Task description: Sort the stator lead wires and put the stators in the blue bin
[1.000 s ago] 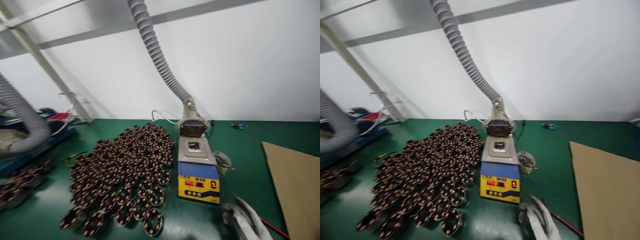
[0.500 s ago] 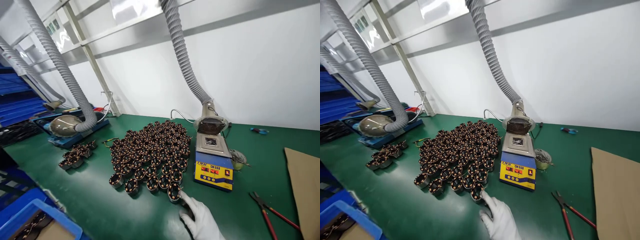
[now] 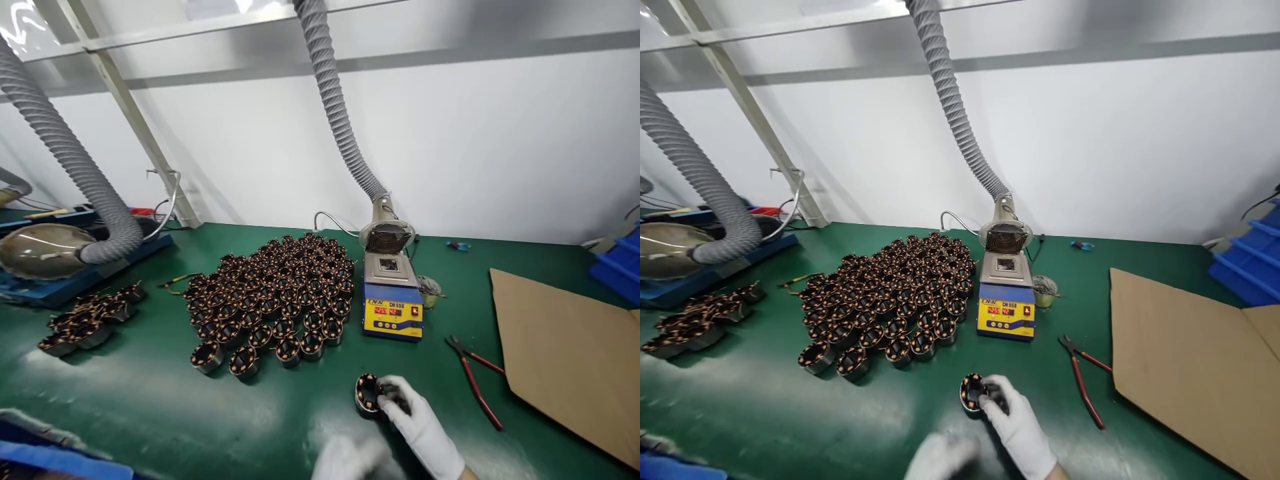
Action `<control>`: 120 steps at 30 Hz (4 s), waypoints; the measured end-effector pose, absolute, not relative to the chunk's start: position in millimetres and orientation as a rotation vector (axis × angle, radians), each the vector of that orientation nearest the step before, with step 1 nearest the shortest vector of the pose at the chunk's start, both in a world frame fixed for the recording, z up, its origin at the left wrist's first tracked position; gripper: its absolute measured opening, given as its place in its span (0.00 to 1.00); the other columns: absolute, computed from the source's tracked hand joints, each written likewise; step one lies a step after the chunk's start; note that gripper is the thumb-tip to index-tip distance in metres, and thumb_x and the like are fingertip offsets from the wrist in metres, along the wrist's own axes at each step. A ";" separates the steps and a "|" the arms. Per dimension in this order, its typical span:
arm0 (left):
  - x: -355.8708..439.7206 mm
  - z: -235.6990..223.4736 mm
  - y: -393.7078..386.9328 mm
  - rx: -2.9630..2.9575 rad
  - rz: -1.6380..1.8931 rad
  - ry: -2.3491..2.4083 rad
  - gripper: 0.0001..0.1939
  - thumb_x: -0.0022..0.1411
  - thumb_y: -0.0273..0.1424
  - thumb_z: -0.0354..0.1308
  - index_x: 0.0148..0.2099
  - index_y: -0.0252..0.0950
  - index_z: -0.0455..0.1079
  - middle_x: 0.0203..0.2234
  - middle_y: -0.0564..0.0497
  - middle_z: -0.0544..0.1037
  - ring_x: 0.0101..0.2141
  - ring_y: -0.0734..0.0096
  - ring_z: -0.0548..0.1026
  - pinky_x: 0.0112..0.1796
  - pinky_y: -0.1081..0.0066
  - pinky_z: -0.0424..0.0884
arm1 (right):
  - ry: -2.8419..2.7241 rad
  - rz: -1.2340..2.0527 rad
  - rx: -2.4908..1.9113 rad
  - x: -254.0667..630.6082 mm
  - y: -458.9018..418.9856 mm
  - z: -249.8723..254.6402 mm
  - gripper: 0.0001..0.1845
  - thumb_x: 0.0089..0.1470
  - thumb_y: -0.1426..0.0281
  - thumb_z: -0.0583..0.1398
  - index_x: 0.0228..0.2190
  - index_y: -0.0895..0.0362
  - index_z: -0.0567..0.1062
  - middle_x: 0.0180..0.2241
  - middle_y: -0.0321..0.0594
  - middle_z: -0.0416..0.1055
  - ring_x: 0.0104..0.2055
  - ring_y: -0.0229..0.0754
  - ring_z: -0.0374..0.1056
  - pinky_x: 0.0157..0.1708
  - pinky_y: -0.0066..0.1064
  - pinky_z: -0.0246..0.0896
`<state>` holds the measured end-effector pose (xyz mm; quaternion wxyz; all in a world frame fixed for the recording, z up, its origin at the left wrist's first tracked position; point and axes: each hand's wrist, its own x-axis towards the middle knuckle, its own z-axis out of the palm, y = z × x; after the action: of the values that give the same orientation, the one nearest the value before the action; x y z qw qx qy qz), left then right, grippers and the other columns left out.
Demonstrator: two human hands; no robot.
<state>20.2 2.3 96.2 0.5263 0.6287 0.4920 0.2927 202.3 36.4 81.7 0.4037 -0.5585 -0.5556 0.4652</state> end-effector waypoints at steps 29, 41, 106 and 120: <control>71.6 126.5 122.1 1.486 0.481 0.715 0.15 0.40 0.39 0.65 0.28 0.33 0.72 0.53 0.40 0.63 0.50 0.51 0.65 0.48 0.61 0.64 | -0.311 1.868 -0.614 202.3 43.7 65.0 0.20 0.43 0.55 0.65 0.35 0.55 0.74 0.30 0.39 0.74 0.30 0.40 0.68 0.33 0.32 0.61; 83.1 91.4 106.7 1.852 0.615 1.010 0.36 0.36 0.28 0.68 0.51 0.37 0.65 0.46 0.47 0.71 0.45 0.59 0.68 0.48 0.64 0.64 | -0.192 1.941 -0.577 205.2 53.2 64.5 0.21 0.46 0.58 0.62 0.40 0.55 0.74 0.40 0.43 0.73 0.44 0.47 0.67 0.45 0.39 0.58; 72.2 89.1 123.0 0.736 1.000 0.930 0.19 0.45 0.36 0.66 0.41 0.33 0.72 0.32 0.47 0.78 0.36 0.68 0.74 0.44 0.70 0.67 | -0.047 2.052 -0.372 210.0 52.4 65.9 0.21 0.48 0.57 0.59 0.41 0.56 0.72 0.36 0.43 0.74 0.36 0.44 0.69 0.37 0.34 0.58; 82.7 92.6 118.3 1.015 0.941 1.150 0.06 0.43 0.30 0.62 0.25 0.32 0.74 0.23 0.48 0.77 0.28 0.64 0.74 0.32 0.69 0.69 | -0.124 2.122 -0.375 208.0 46.5 65.0 0.18 0.50 0.59 0.57 0.37 0.60 0.74 0.35 0.46 0.75 0.35 0.44 0.70 0.39 0.34 0.57</control>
<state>82.7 118.3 92.6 0.6216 0.4418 0.5006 0.4097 208.0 46.5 65.0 0.4718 -0.1532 -0.0507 0.8668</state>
